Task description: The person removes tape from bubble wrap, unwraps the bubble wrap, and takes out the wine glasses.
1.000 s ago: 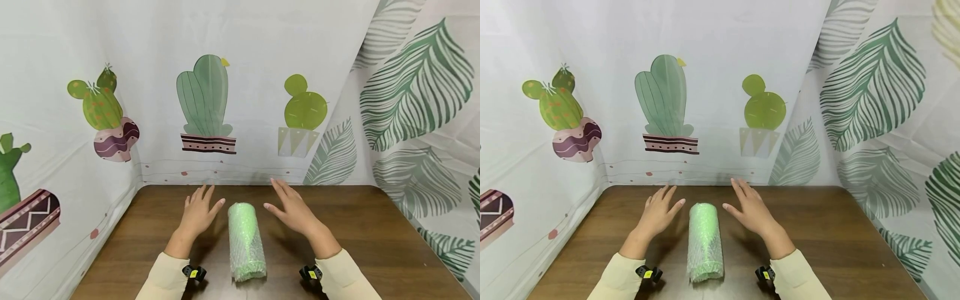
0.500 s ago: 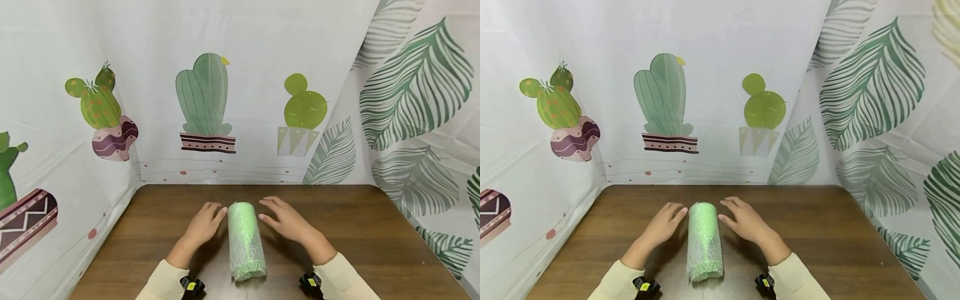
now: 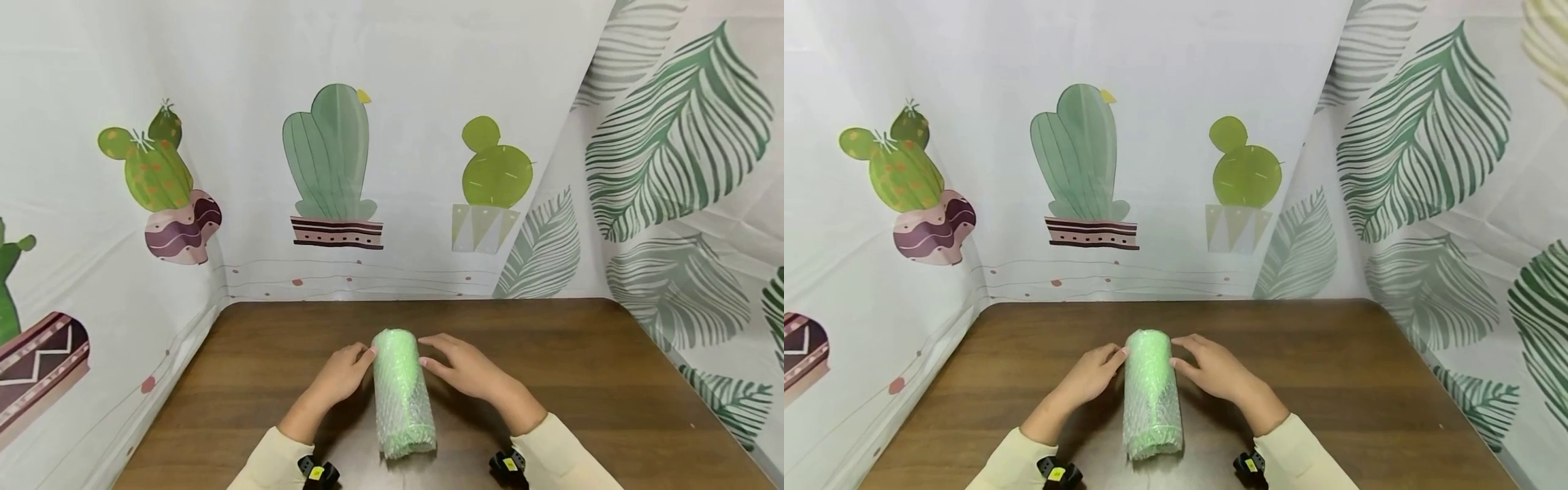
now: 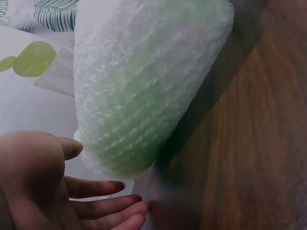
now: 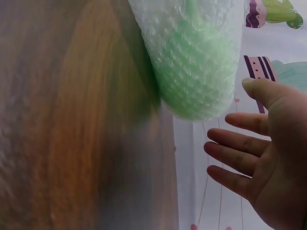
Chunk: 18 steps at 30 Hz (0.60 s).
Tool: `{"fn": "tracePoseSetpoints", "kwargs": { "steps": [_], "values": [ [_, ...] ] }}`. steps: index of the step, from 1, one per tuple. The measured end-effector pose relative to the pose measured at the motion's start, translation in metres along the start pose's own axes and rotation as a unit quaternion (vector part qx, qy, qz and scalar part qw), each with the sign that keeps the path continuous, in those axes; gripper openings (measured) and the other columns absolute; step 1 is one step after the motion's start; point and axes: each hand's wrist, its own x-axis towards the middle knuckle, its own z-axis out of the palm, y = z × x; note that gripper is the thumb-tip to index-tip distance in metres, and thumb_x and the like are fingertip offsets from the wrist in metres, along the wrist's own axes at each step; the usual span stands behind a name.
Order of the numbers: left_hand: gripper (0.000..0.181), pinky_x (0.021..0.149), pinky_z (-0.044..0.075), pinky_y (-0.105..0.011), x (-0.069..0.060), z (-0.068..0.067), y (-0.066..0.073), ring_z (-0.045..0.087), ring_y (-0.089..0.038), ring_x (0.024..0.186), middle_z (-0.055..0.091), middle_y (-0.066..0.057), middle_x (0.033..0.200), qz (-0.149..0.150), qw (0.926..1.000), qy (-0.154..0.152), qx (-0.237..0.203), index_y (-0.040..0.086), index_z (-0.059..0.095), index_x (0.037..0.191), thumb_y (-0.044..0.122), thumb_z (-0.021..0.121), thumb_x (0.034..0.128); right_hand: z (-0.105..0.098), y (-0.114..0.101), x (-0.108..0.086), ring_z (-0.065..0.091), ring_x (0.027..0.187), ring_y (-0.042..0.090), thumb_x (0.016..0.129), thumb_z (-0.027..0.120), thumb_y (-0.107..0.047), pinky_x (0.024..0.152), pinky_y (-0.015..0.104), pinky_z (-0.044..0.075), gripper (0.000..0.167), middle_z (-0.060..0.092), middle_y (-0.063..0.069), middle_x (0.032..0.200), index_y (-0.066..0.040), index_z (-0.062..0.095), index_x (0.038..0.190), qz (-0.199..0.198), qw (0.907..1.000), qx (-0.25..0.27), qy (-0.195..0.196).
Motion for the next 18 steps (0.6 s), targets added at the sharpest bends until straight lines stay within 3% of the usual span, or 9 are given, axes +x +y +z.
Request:
{"fn": "tracePoseSetpoints", "kwargs": {
  "steps": [4,8,18],
  "values": [
    [0.054,0.088,0.053,-0.046,0.0013,0.0009,-0.0014,0.067,-0.028,0.102,0.071,-0.010,0.110,-0.004,0.9997,-0.010,-0.024,0.008,0.067,0.121,0.052,0.039,0.1064,0.0008,-0.0014,0.0007,0.057,0.133,0.030,0.103,0.053,-0.047,0.108,0.054,0.046,0.053,0.058,0.008,0.146,-0.013,0.055,0.145,0.005,0.9996,0.026,-0.010],
    [0.053,0.075,0.050,-0.037,0.0030,0.0018,-0.0015,0.062,-0.017,0.081,0.069,-0.008,0.093,-0.012,0.9982,-0.021,-0.055,0.009,0.068,0.113,0.053,0.038,0.1064,0.0011,-0.0039,0.0018,0.060,0.128,0.026,0.103,0.052,-0.048,0.106,0.051,0.048,0.055,0.057,0.009,0.146,-0.012,0.054,0.145,0.001,0.9990,0.041,-0.016],
    [0.053,0.069,0.054,-0.033,-0.0005,0.0033,0.0028,0.067,-0.021,0.084,0.070,-0.010,0.096,-0.028,0.9894,-0.033,-0.139,0.005,0.064,0.119,0.051,0.043,0.1058,0.0064,-0.0090,0.0012,0.066,0.117,0.025,0.104,0.054,-0.041,0.098,0.046,0.054,0.048,0.063,0.011,0.137,-0.009,0.056,0.140,0.009,0.9970,0.077,0.000]
  ]
}}
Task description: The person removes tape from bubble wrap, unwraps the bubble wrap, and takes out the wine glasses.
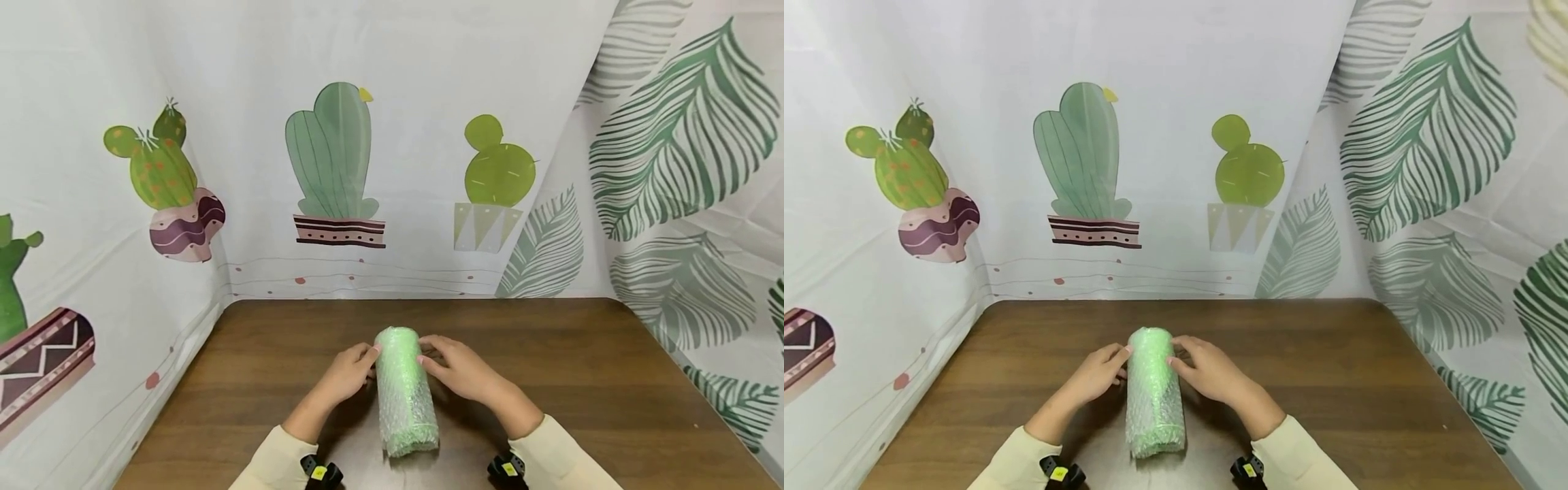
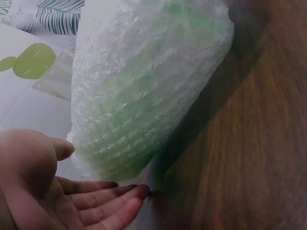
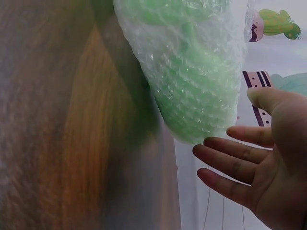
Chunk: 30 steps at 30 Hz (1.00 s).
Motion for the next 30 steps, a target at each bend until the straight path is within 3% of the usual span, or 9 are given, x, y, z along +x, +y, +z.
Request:
{"fn": "tracePoseSetpoints", "kwargs": {
  "steps": [6,12,19,30],
  "values": [
    [0.051,0.071,0.058,-0.037,0.002,0.001,0.005,0.068,-0.020,0.080,0.070,-0.010,0.097,0.018,0.9995,0.009,-0.025,0.006,0.063,0.119,0.052,0.046,0.1045,0.002,-0.006,0.002,0.067,0.110,0.018,0.103,0.057,-0.039,0.092,0.043,0.055,0.036,0.069,0.002,0.123,-0.017,0.060,0.130,0.042,0.9982,0.002,0.043],
    [0.042,0.075,0.059,-0.033,0.000,0.005,0.007,0.070,-0.017,0.083,0.070,-0.012,0.105,0.048,0.9976,0.029,-0.040,0.008,0.060,0.121,0.045,0.049,0.1053,0.003,-0.009,0.004,0.067,0.096,0.012,0.104,0.056,-0.040,0.080,0.035,0.055,0.027,0.069,-0.001,0.110,-0.018,0.060,0.118,0.079,0.9942,0.012,0.072],
    [0.037,0.079,0.061,-0.039,-0.002,0.010,0.016,0.070,-0.017,0.085,0.068,-0.014,0.110,0.072,0.9941,0.042,-0.069,0.008,0.058,0.122,0.041,0.052,0.1050,0.000,-0.007,0.003,0.059,0.075,0.009,0.102,0.058,-0.040,0.065,0.027,0.047,0.024,0.064,-0.002,0.086,-0.017,0.058,0.103,0.082,0.9901,0.032,0.109],
    [0.034,0.081,0.060,-0.041,-0.006,0.008,0.023,0.069,-0.018,0.092,0.064,-0.015,0.116,0.088,0.9908,0.060,-0.083,0.008,0.056,0.124,0.037,0.052,0.1056,0.000,-0.006,0.004,0.057,0.070,0.010,0.102,0.058,-0.042,0.062,0.026,0.047,0.026,0.067,0.007,0.084,-0.016,0.057,0.099,0.075,0.9896,0.059,0.108]
  ]
}}
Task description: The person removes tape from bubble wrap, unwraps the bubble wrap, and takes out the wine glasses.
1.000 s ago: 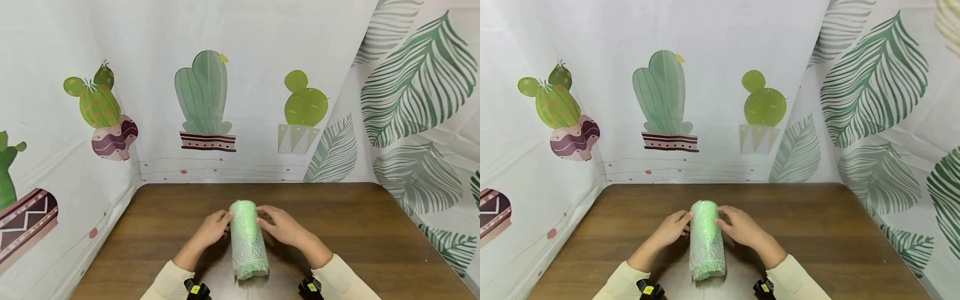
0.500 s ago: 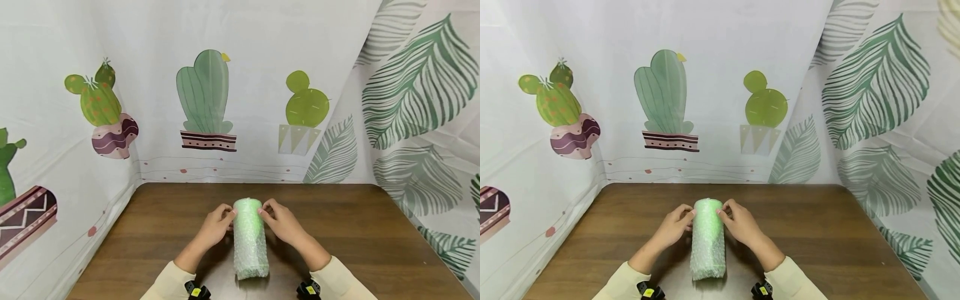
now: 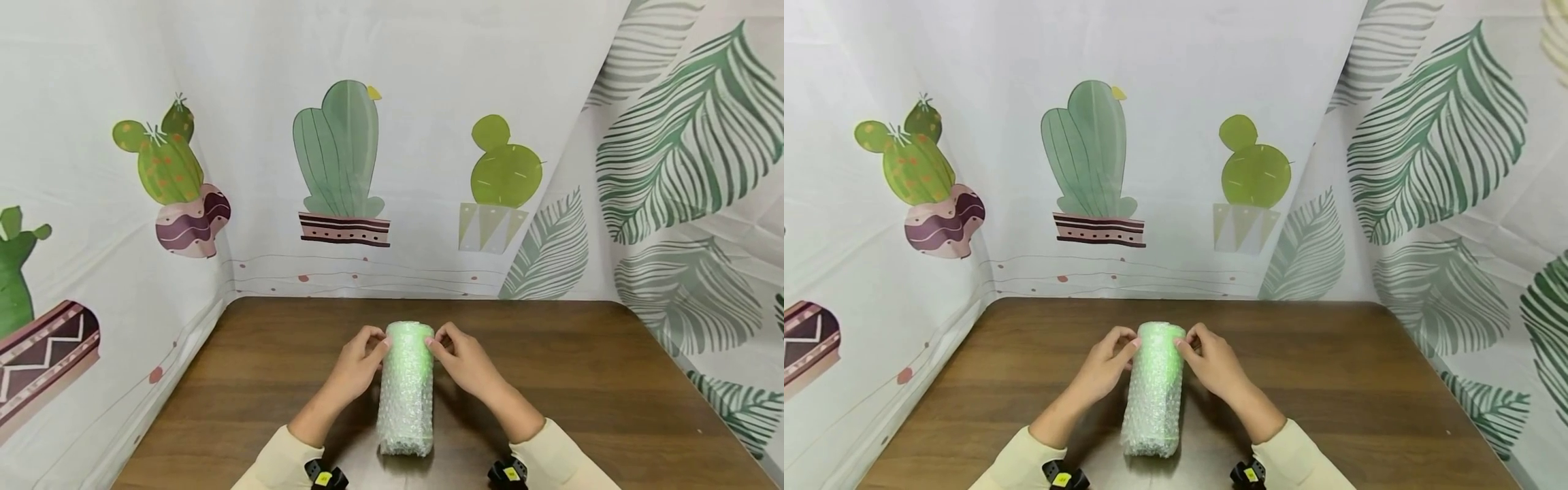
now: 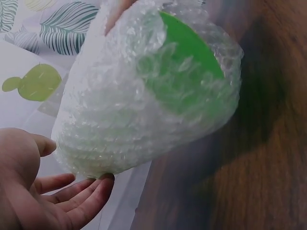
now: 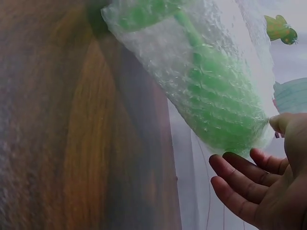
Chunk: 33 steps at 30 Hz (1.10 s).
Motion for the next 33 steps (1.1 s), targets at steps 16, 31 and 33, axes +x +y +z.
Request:
{"fn": "tracePoseSetpoints", "kwargs": {
  "steps": [16,31,33],
  "values": [
    [0.025,0.082,0.060,-0.045,-0.0017,0.0024,0.0042,0.066,-0.019,0.094,0.063,-0.013,0.117,0.019,0.9986,0.029,-0.040,0.010,0.058,0.119,0.029,0.059,0.1034,-0.0011,-0.0042,-0.0004,0.060,0.077,0.012,0.097,0.064,-0.047,0.065,0.027,0.047,0.031,0.064,0.000,0.085,-0.018,0.056,0.100,0.019,0.9997,0.015,-0.002],
    [0.034,0.089,0.056,-0.041,-0.0030,0.0014,0.0041,0.066,-0.024,0.109,0.063,-0.012,0.127,-0.004,0.9995,0.033,0.000,0.018,0.054,0.132,0.038,0.053,0.1053,-0.0019,-0.0033,0.0003,0.060,0.077,0.012,0.099,0.066,-0.034,0.066,0.024,0.048,0.021,0.064,0.002,0.086,-0.014,0.059,0.098,-0.020,0.9987,0.041,0.022],
    [0.039,0.093,0.055,-0.043,-0.0038,0.0014,0.0051,0.064,-0.027,0.116,0.062,-0.012,0.131,-0.006,0.9996,0.028,0.005,0.019,0.051,0.137,0.042,0.052,0.1052,-0.0019,-0.0041,0.0001,0.061,0.078,0.013,0.099,0.067,-0.030,0.068,0.024,0.049,0.017,0.065,0.002,0.088,-0.014,0.060,0.098,-0.028,0.9983,0.043,0.028]
  ]
}}
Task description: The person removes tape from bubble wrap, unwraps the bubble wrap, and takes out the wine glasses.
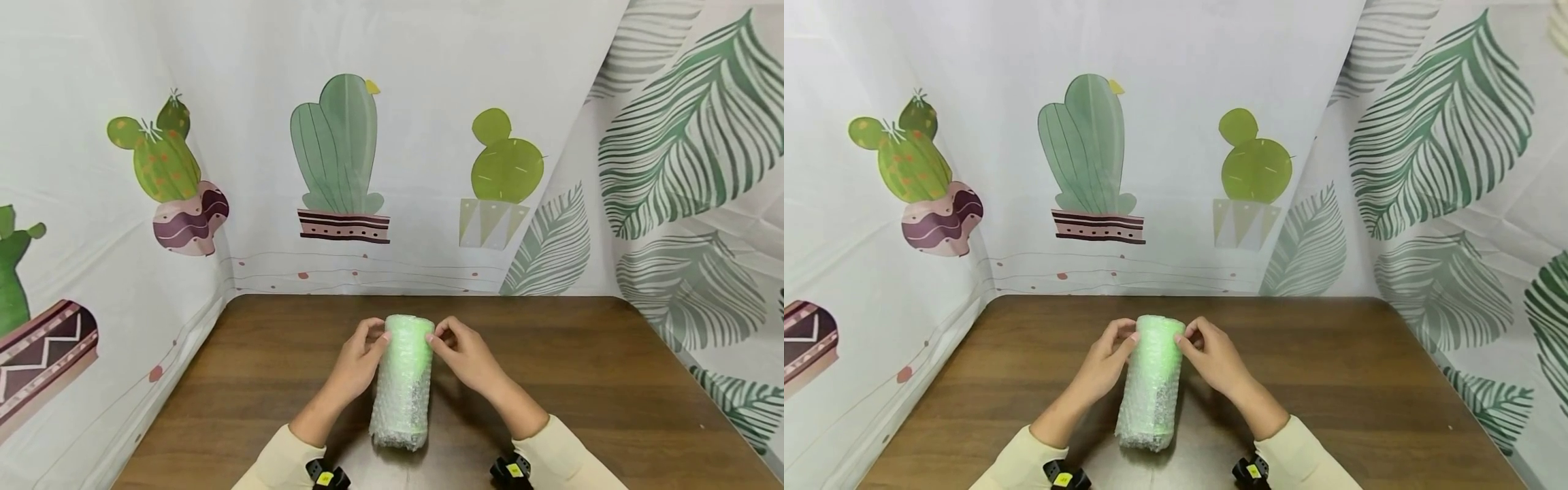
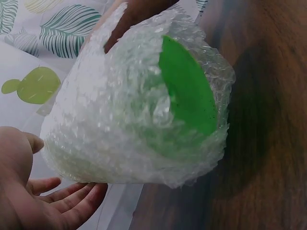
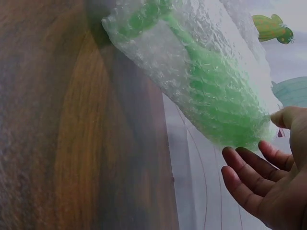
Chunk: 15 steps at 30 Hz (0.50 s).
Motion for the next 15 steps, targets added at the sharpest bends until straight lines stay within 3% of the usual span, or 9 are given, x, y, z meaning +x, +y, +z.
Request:
{"fn": "tracePoseSetpoints", "kwargs": {
  "steps": [6,15],
  "values": [
    [0.048,0.095,0.053,-0.044,-0.0004,0.0006,0.0018,0.062,-0.028,0.122,0.061,-0.012,0.134,-0.006,1.0000,-0.007,-0.001,0.019,0.047,0.142,0.047,0.051,0.1042,0.0003,-0.0010,0.0009,0.061,0.080,0.013,0.098,0.068,-0.026,0.070,0.024,0.051,0.014,0.063,0.002,0.092,-0.014,0.061,0.096,-0.020,0.9997,0.007,0.012],
    [0.057,0.077,0.054,-0.034,0.0012,0.0028,0.0009,0.066,-0.027,0.110,0.052,-0.017,0.137,-0.008,0.9993,-0.023,-0.027,0.017,0.037,0.147,0.048,0.054,0.1025,0.0022,-0.0018,0.0002,0.063,0.093,0.014,0.098,0.067,-0.016,0.082,0.028,0.057,0.007,0.062,0.005,0.101,-0.011,0.062,0.099,-0.046,0.9976,0.045,0.024]
  ]
}}
